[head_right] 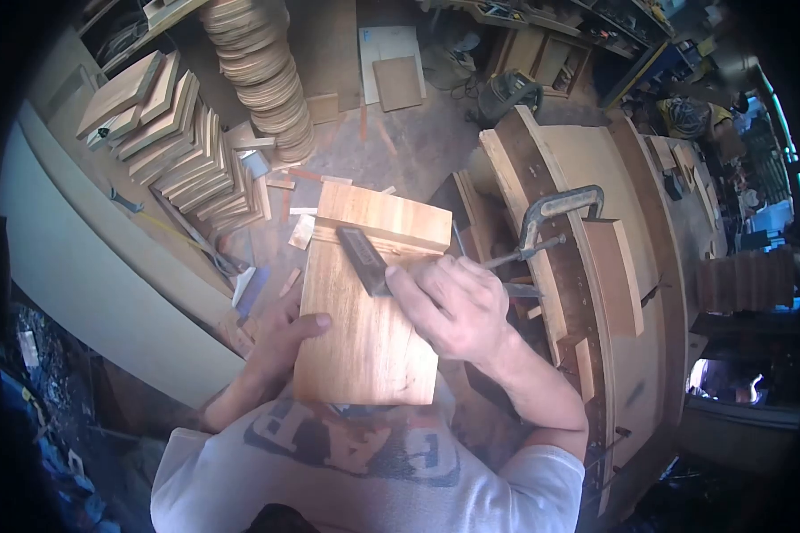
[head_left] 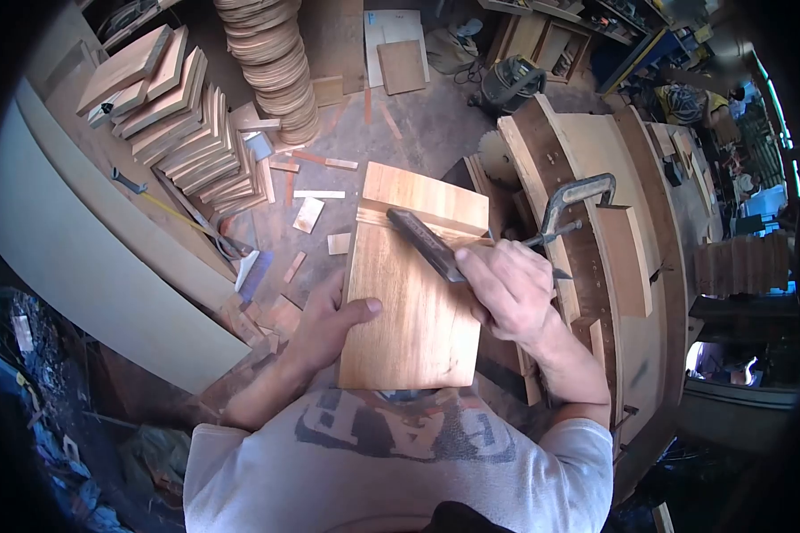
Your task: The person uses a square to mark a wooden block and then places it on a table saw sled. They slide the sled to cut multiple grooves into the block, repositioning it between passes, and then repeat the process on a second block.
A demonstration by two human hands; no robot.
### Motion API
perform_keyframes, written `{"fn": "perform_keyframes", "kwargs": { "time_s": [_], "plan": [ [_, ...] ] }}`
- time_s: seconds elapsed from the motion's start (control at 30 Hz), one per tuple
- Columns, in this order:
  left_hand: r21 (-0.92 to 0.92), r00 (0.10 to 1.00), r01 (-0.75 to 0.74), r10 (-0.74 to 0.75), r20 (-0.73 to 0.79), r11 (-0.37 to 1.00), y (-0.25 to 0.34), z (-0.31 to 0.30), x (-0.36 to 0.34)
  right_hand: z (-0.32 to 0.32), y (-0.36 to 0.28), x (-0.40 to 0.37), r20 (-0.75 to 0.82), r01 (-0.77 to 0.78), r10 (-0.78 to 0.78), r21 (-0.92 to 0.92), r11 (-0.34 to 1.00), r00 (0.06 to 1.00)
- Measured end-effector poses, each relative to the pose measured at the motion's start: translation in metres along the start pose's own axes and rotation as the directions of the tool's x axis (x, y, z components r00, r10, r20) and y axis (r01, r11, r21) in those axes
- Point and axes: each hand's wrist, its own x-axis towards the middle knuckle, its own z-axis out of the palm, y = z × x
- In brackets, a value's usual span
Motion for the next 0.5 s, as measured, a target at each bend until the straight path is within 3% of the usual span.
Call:
{"fn": "perform_keyframes", "kwargs": {
  "time_s": [0.07,0.23,0.37,0.47,0.5],
  "plan": [
    [0.016,0.999,0.037,-0.037,0.005,0.999,-0.003,0.0,-0.004,-0.01,-0.009,0.002,-0.124,0.037,-0.032,0.034,0.999,0.992],
    [-0.048,0.996,0.082,-0.08,0.046,0.995,0.008,0.008,0.003,0.005,0.005,-0.019,0.152,-0.132,0.135,-0.032,0.991,0.979],
    [-0.013,0.998,0.059,-0.059,0.039,0.998,-0.002,0.005,0.006,-0.02,-0.001,-0.007,-0.124,-0.012,0.013,0.005,1.0,0.992],
    [-0.075,0.998,0.07,-0.069,0.014,0.995,0.001,0.006,0.008,-0.04,0.001,-0.018,-0.171,-0.074,0.098,0.143,0.987,0.98],
    [-0.101,0.997,0.076,-0.076,0.005,0.992,0.001,0.005,0.008,-0.038,0.007,-0.023,-0.201,-0.107,0.129,0.114,0.988,0.971]
  ]
}}
